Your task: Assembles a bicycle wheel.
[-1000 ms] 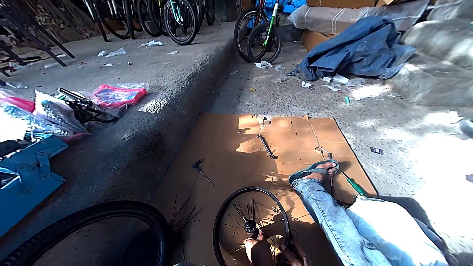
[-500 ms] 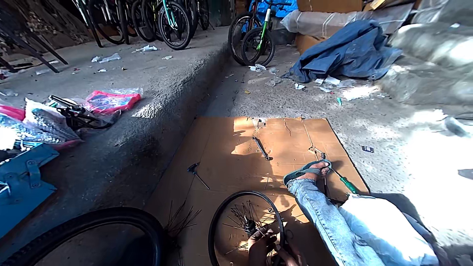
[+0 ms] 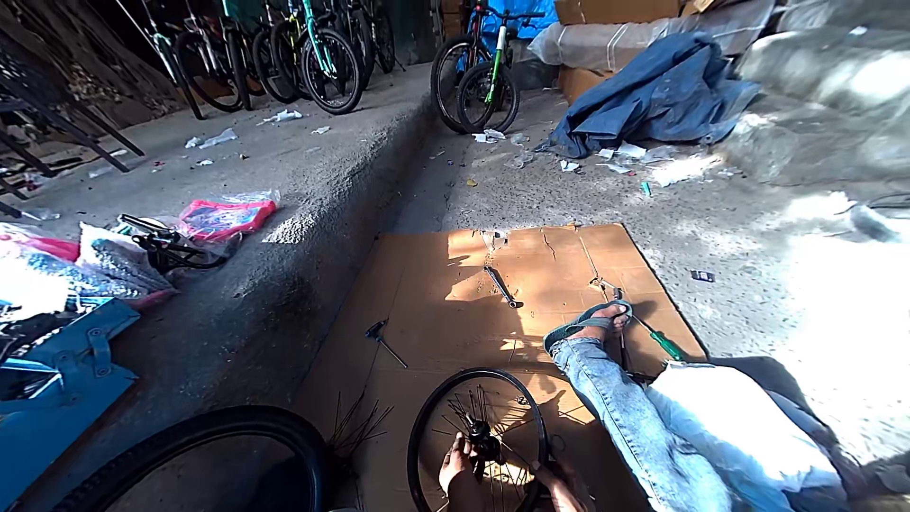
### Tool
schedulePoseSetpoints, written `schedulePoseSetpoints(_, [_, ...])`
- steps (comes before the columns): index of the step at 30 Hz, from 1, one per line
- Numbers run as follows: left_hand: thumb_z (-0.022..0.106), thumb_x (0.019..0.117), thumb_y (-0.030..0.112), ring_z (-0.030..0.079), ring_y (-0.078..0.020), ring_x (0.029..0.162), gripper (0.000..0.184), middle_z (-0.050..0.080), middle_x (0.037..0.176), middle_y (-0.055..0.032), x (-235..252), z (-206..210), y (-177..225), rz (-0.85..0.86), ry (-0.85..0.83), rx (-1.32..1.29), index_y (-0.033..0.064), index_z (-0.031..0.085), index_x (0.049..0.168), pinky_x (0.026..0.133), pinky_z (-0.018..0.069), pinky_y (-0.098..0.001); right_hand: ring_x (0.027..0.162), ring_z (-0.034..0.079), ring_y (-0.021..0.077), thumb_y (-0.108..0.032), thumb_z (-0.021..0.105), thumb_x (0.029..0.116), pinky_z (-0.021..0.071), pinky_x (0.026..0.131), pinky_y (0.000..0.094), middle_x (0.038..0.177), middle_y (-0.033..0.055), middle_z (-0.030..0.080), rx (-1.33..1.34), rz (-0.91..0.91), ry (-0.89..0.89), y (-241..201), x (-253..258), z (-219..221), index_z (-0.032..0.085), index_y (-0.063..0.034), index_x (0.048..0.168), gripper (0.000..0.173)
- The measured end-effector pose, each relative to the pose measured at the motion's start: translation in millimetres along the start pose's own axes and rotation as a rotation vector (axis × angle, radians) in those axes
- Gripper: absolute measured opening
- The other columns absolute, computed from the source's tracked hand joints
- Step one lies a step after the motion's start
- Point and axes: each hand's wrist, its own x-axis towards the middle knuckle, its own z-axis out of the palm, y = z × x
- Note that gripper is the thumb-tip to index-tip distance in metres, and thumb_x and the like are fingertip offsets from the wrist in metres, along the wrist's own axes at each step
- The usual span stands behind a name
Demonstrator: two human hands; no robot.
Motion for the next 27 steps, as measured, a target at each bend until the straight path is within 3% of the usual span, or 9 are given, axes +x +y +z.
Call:
schedulePoseSetpoints(2, [0.056,0.1057,0.019,0.053,-0.0162,0.067,0.023,0.054,0.086,-0.0086,1,1,1,0.006,0.028,-0.015,0.0004,0.058,0.119,0.061,0.0491,-0.0316,0.080,0.072,0.0266,-0.014,0.065,0.0987,0.0622,0.072,0.0450,0.098,0.0176,0.071,0.000,0.010,0.028,-2,-1,0,0.047,-0.0047,0.148,0.053])
schedulePoseSetpoints(5, [0.048,0.1088,0.025,0.058,-0.0251,0.089,0.037,0.057,0.112,-0.0177,-13,0,7,-0.036,0.017,-0.011,0.0017,0.049,0.137,0.078,0.0505,-0.0409,0.083,0.071,0.0281,-0.014,0.064,0.0978,0.0613,0.075,0.0466,0.105,0.0198,0.069,-0.017,-0.017,0.069,5,4,-3,0.040,-0.0097,0.156,0.063])
schedulePoseSetpoints(9, [0.058,0.1047,0.039,0.060,-0.0275,0.102,0.055,0.056,0.130,-0.0208,-5,2,2,-0.123,-0.051,0.024,0.0030,0.044,0.145,0.085,0.0524,-0.0421,0.081,0.071,0.0283,-0.011,0.062,0.0989,0.0613,0.073,0.0460,0.104,0.0210,0.068,0.025,0.007,0.067,4,3,-5,0.034,-0.0094,0.159,0.066])
schedulePoseSetpoints(12, [0.060,0.1045,0.028,0.063,-0.0253,0.097,0.039,0.065,0.119,-0.0177,2,6,5,-0.073,-0.058,0.093,0.0013,0.058,0.132,0.082,0.0530,-0.0422,0.079,0.071,0.0283,-0.010,0.061,0.0999,0.0615,0.071,0.0449,0.101,0.0207,0.068,0.076,0.014,0.059,1,-1,-6,0.034,-0.0083,0.158,0.064])
schedulePoseSetpoints(15, [0.054,0.1050,0.022,0.060,-0.0241,0.085,0.031,0.062,0.108,-0.0173,-9,12,10,-0.054,-0.021,0.054,-0.0001,0.058,0.126,0.074,0.0527,-0.0402,0.079,0.072,0.0275,-0.010,0.063,0.0984,0.0618,0.070,0.0444,0.105,0.0200,0.069,0.039,-0.036,0.087,8,3,-6,0.036,-0.0084,0.157,0.065])
schedulePoseSetpoints(19, [0.050,0.1068,0.013,0.063,-0.0218,0.068,0.020,0.064,0.091,-0.0173,-37,6,-17,0.340,-0.126,0.149,-0.0054,0.058,0.111,0.063,0.0569,-0.0382,0.108,0.068,0.0246,-0.012,0.066,0.0953,0.0603,0.087,0.0448,0.142,0.0156,0.057,-0.049,-0.192,0.104,10,6,-5,0.037,-0.0188,0.160,0.071])
schedulePoseSetpoints(21, [0.055,0.1025,0.012,0.068,-0.0270,0.089,0.027,0.064,0.109,-0.0228,-39,-9,-37,0.706,-0.298,0.457,-0.0099,0.065,0.114,0.078,0.0605,-0.0438,0.108,0.068,0.0217,-0.016,0.062,0.0985,0.0596,0.089,0.0435,0.137,0.0111,0.063,-0.068,-0.234,0.091,12,8,-7,0.059,-0.0153,0.145,0.047])
schedulePoseSetpoints(23, [0.058,0.0979,0.015,0.066,-0.0330,0.103,0.026,0.062,0.121,-0.0254,-37,-14,-41,0.976,-0.352,0.856,-0.0032,0.072,0.110,0.088,0.0593,-0.0460,0.087,0.071,0.0189,-0.028,0.061,0.1024,0.0602,0.080,0.0404,0.105,0.0078,0.074,-0.124,-0.209,0.083,9,8,-8,0.075,-0.0089,0.115,0.027])
schedulePoseSetpoints(27, [0.056,0.1023,0.020,0.064,-0.0326,0.120,0.031,0.059,0.137,-0.0222,-59,-6,-27,0.759,-0.469,1.454,0.0048,0.069,0.126,0.104,0.0531,-0.0457,0.078,0.068,0.0180,-0.047,0.061,0.1007,0.0578,0.076,0.0401,0.083,0.0057,0.072,-0.205,-0.129,0.004,-1,7,-17,0.075,-0.0077,0.093,0.042])
